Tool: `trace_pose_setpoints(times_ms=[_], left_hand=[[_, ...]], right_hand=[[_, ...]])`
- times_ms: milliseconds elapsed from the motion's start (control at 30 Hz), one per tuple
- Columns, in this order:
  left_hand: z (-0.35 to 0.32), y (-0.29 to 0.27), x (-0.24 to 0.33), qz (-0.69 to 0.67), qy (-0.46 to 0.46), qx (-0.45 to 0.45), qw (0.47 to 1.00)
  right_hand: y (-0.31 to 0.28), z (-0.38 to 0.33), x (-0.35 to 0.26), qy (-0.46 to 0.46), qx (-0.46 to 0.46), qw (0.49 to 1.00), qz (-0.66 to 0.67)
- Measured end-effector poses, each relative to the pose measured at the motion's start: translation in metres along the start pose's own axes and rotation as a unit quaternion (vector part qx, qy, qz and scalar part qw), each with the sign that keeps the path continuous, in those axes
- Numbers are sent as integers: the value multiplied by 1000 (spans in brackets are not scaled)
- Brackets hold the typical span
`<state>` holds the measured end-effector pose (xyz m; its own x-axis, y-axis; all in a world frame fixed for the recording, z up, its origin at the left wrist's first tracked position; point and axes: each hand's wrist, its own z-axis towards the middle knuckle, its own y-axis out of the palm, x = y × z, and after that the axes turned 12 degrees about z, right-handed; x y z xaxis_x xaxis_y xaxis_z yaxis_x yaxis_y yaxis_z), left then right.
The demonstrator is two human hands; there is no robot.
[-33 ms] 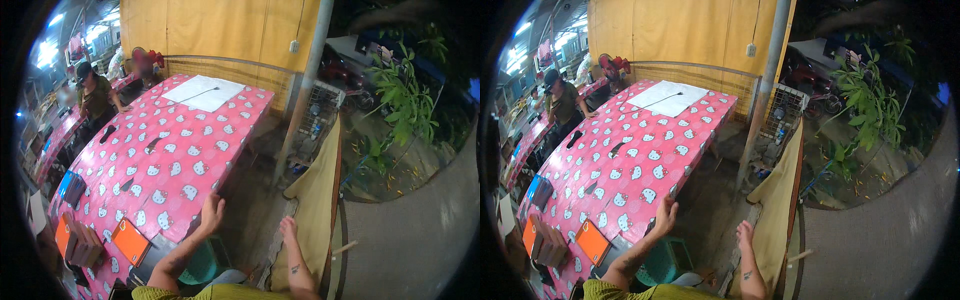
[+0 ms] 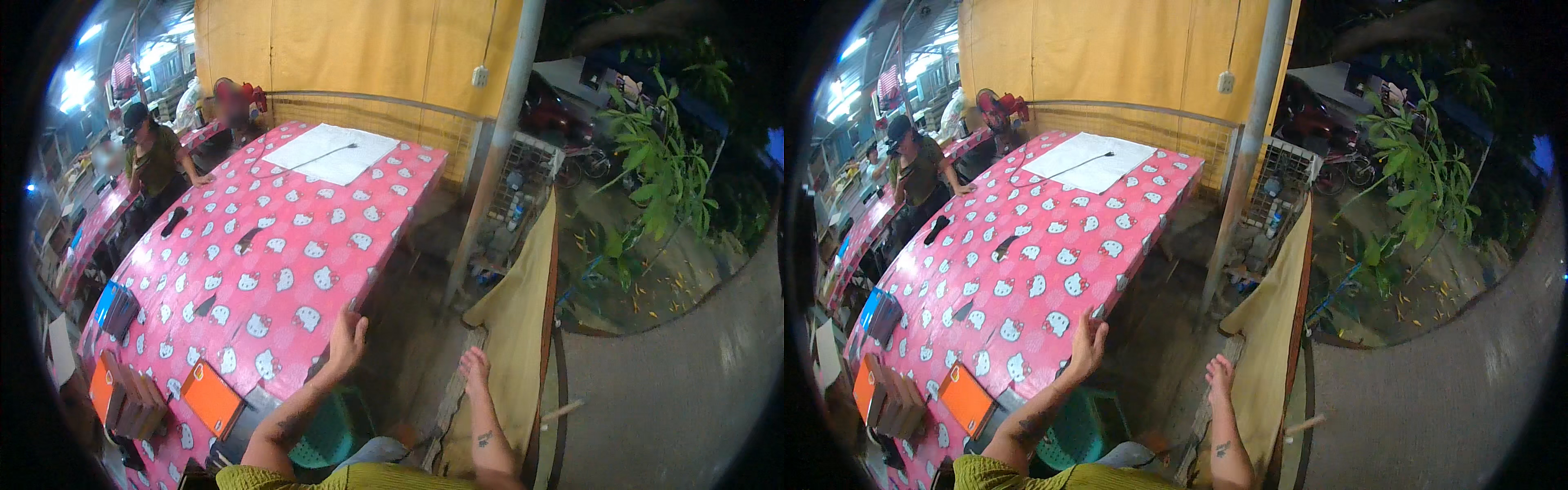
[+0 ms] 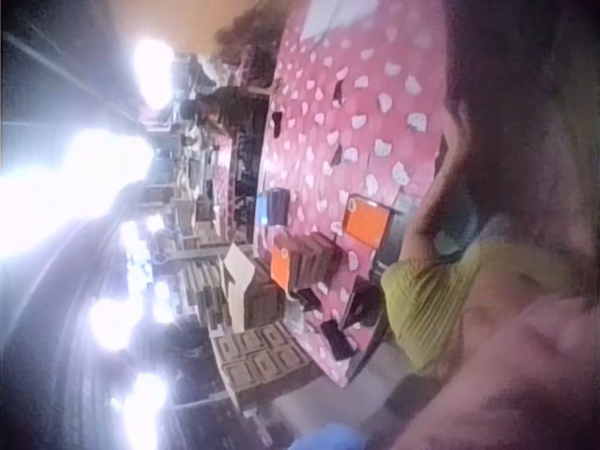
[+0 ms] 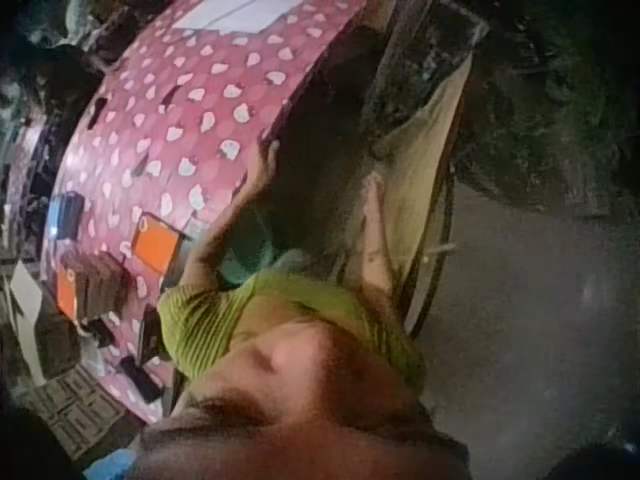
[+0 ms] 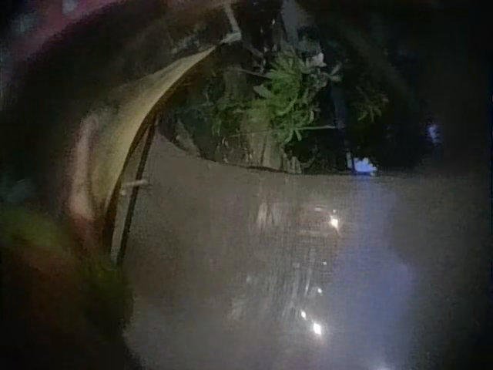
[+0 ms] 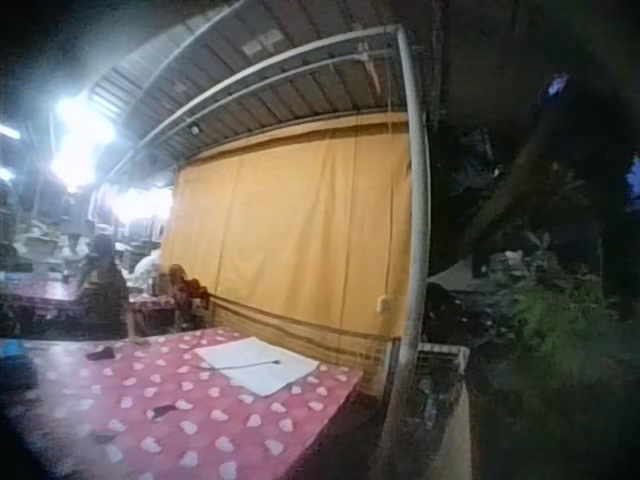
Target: The person takes spiral notebooks from a stack and slides a plastic strip along the spiral spine to bind them before placing them in a separate pile.
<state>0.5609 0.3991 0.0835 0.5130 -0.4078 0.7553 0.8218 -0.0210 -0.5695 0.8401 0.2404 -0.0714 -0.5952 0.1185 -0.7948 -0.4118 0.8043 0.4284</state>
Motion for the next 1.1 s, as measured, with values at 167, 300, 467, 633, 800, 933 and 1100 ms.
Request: trace_pose_setpoints(times_ms=[167,300,467,633,800,933,1100], left_hand=[[143,69,28,-20,8,30,999],[279,118,24,-94,-13,37,995],[486,190,-34,-124,-61,50,989],[651,251,-93,42,-147,-2,988],[763,252,-156,168,-164,38,971],[840,278,-198,192,-158,56,967],[900,301,-257,222,-124,13,967]], right_hand=[[119,43,-169,-171,-127,977,-13],[234,83,-291,-339,-228,910,-74],[376,146,-424,-460,-302,832,-68],[461,236,-470,-573,-219,783,-101],[485,265,-472,-558,-229,794,-74],[470,290,-481,-590,-237,766,-96],[439,303,-490,-579,-194,790,-61]])
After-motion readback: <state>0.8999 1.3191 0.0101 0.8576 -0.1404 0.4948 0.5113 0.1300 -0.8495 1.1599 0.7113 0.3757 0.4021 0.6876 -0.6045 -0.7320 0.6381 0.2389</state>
